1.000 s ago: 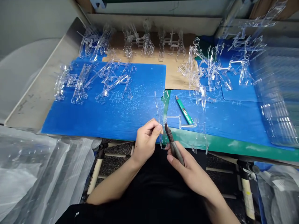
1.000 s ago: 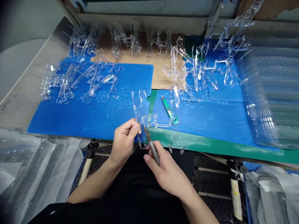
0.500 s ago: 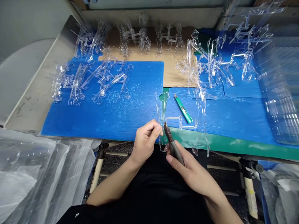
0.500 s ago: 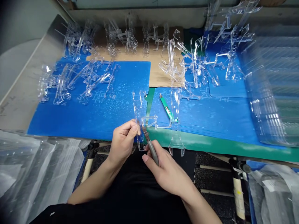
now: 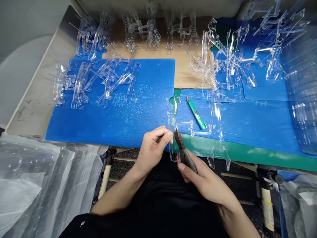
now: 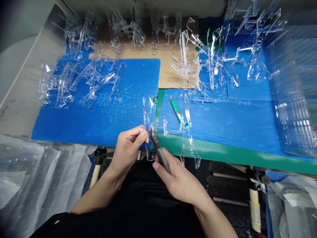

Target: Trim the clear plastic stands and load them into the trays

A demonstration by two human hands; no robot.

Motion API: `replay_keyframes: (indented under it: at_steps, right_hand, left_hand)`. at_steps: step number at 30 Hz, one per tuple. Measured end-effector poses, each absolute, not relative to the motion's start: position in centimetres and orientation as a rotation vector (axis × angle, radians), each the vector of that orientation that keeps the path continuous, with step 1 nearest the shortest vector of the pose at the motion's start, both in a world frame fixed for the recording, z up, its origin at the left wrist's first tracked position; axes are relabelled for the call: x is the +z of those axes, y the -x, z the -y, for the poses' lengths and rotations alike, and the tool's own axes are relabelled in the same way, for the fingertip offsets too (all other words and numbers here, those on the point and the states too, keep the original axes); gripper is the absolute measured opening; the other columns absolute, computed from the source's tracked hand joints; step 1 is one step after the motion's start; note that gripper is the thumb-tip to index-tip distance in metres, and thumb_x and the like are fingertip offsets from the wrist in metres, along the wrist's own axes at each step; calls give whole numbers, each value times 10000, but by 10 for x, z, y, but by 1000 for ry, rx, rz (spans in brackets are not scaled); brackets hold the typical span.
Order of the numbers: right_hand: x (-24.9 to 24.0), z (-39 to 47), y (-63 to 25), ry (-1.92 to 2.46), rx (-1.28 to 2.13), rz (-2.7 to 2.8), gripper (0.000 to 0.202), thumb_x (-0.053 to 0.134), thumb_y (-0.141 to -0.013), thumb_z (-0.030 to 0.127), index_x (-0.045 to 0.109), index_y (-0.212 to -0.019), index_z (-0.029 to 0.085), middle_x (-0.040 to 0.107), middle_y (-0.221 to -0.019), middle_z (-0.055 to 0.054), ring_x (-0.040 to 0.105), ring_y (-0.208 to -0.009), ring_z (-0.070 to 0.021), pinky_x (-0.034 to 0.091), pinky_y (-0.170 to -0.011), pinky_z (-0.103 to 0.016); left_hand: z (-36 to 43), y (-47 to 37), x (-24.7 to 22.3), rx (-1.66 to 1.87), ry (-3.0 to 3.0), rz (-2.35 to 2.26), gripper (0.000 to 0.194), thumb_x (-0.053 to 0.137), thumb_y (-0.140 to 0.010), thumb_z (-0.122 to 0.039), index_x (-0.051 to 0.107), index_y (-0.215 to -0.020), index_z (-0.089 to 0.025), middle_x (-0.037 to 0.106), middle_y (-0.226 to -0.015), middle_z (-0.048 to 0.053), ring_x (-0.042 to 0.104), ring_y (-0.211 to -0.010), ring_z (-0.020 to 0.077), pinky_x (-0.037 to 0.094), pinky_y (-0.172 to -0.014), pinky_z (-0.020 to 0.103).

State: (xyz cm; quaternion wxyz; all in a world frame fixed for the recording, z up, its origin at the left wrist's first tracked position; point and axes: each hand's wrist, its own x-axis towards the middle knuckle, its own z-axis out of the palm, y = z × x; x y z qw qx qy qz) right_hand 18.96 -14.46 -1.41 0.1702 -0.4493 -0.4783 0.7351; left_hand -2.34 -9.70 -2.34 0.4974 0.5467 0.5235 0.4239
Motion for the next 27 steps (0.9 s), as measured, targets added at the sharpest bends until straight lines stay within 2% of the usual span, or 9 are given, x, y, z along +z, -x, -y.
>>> replay_keyframes:
  at_steps: [7, 11, 14, 18, 21, 24, 27]
  right_hand:
    - [-33, 140, -173, 1096, 2207, 1003, 374, 634, -1097, 606, 544, -1043, 246, 466, -809, 44, 436, -642, -121, 382, -585, -279]
    - [-43, 135, -167, 1023, 2257, 798, 461, 733, -1024, 647, 508, -1023, 244, 403, -794, 72, 331, -616, -91, 287, -539, -240]
    - [-45, 140, -173, 987, 2280, 756, 481, 749, -1014, 646, 488, -1007, 241, 394, -803, 73, 315, -625, -85, 261, -540, -228]
    - [-42, 159, -190, 960, 2291, 779, 481, 740, -1027, 646, 502, -981, 231, 399, -768, 74, 335, -616, -85, 292, -543, -226]
    - [-39, 177, -203, 919, 2307, 809, 480, 735, -1037, 643, 517, -968, 220, 405, -753, 72, 362, -623, -88, 335, -562, -228]
    - [-37, 193, -215, 891, 2301, 828, 469, 718, -1051, 641, 529, -993, 216, 410, -771, 65, 372, -643, -92, 344, -579, -231]
    - [-38, 206, -228, 888, 2261, 824, 456, 697, -1068, 638, 531, -1012, 216, 405, -774, 62, 349, -661, -100, 320, -588, -237]
  left_hand:
    - [87, 25, -22, 964, -1328, -1363, 461, 669, -1080, -495, 676, -730, -194, 613, -727, 17, 525, -683, 162, 394, -658, 299]
    - [70, 42, -27, 751, -1477, -1558, 495, 669, -1055, -551, 691, -704, -202, 516, -605, -6, 407, -568, 153, 286, -575, 306]
    - [54, 64, -27, 566, -1680, -1794, 468, 737, -1016, -563, 723, -701, -218, 553, -575, 10, 442, -564, 182, 238, -582, 313]
    - [24, 73, 0, 645, -2024, -1937, 314, 828, -965, -553, 773, -909, -249, 652, -721, 40, 533, -666, 232, 227, -618, 308]
    - [-11, 44, 34, 633, -2347, -1527, 212, 824, -983, -478, 810, -1049, -277, 683, -862, 52, 604, -782, 244, 300, -681, 309]
    - [-56, -6, 55, 295, -2394, -987, 121, 906, -874, -301, 840, -974, -290, 737, -918, 39, 672, -874, 253, 343, -745, 310]
    - [-93, -48, 56, -73, -2417, -780, 221, 922, -728, -146, 845, -864, -302, 747, -863, 17, 661, -801, 241, 339, -731, 319]
